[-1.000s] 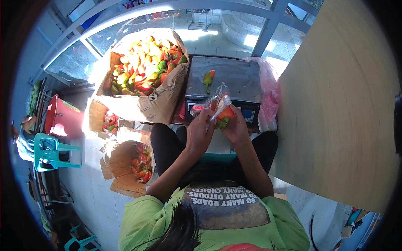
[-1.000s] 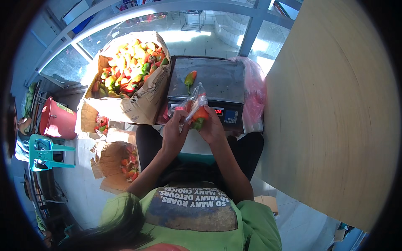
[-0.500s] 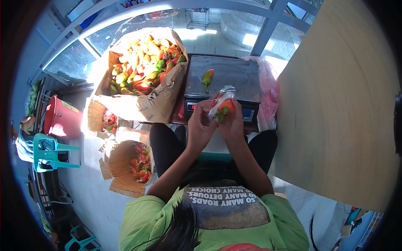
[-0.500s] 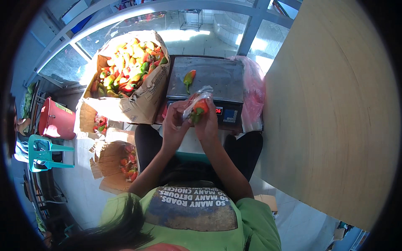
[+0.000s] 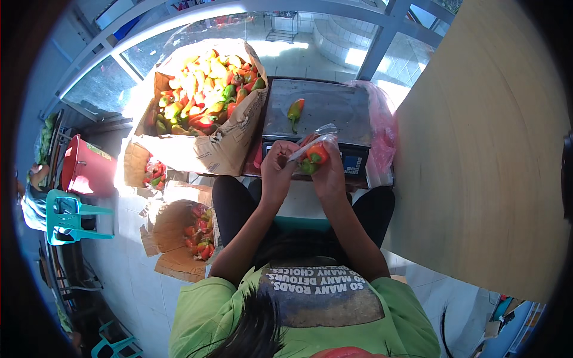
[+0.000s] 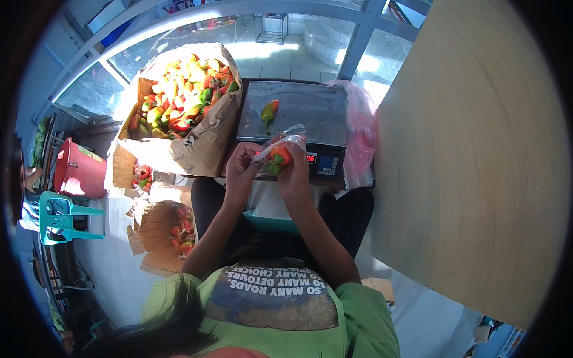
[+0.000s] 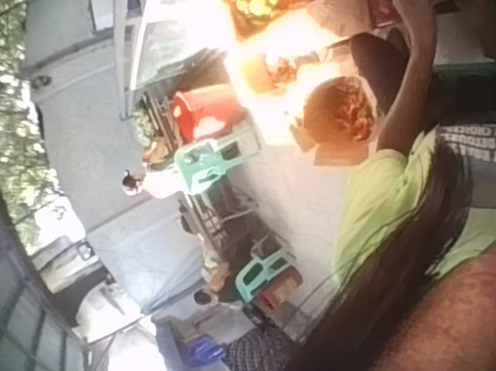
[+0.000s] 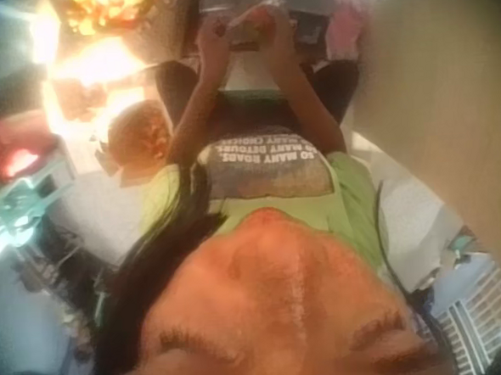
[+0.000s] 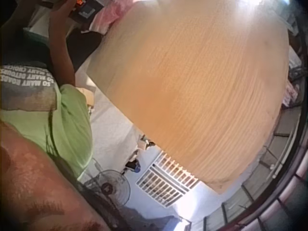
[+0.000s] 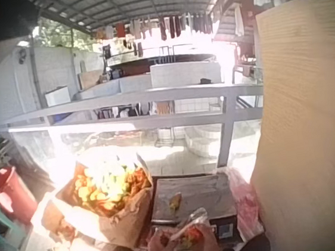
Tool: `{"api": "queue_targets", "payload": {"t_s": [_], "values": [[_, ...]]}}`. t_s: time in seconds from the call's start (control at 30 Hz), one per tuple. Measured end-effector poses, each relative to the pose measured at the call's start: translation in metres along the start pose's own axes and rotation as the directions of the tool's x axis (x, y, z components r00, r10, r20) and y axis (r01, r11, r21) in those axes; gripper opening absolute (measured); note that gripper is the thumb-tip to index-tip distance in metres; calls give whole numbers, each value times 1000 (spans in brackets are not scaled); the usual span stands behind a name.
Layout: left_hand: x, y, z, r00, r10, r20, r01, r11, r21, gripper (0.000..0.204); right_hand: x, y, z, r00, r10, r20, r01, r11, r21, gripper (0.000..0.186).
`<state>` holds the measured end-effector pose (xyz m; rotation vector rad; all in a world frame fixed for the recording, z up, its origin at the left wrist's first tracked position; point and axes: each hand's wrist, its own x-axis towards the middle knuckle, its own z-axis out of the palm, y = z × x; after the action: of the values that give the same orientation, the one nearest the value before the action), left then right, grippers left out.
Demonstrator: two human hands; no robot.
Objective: The person picks up peppers from a large box, places them on a scale, puts them into a plastic bag, and ties the bag closed.
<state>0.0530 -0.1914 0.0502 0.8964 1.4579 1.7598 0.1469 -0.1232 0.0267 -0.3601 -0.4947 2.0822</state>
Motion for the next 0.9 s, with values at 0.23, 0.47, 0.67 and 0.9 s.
{"api": "queue_targets", "payload": {"t_s": [0.23, 0.47, 0.67, 0.9], "values": [[-13, 14, 20, 924, 380, -42, -298, 786, 541, 19, 7, 10, 7, 976, -172, -130, 149, 973, -175, 37], [0, 17, 7, 898, 411, -159, -288, 821, 492, 22, -1, 3, 32, 957, -289, -19, 234, 812, -534, 42], [5, 27, -5, 891, 450, -65, -334, 745, 578, 23, 0, -1, 19, 986, -167, -9, 150, 906, -395, 37], [19, 19, -10, 917, 386, -97, -292, 818, 496, 12, 2, -13, 12, 981, -134, 137, 191, 613, -767, 28]]}}
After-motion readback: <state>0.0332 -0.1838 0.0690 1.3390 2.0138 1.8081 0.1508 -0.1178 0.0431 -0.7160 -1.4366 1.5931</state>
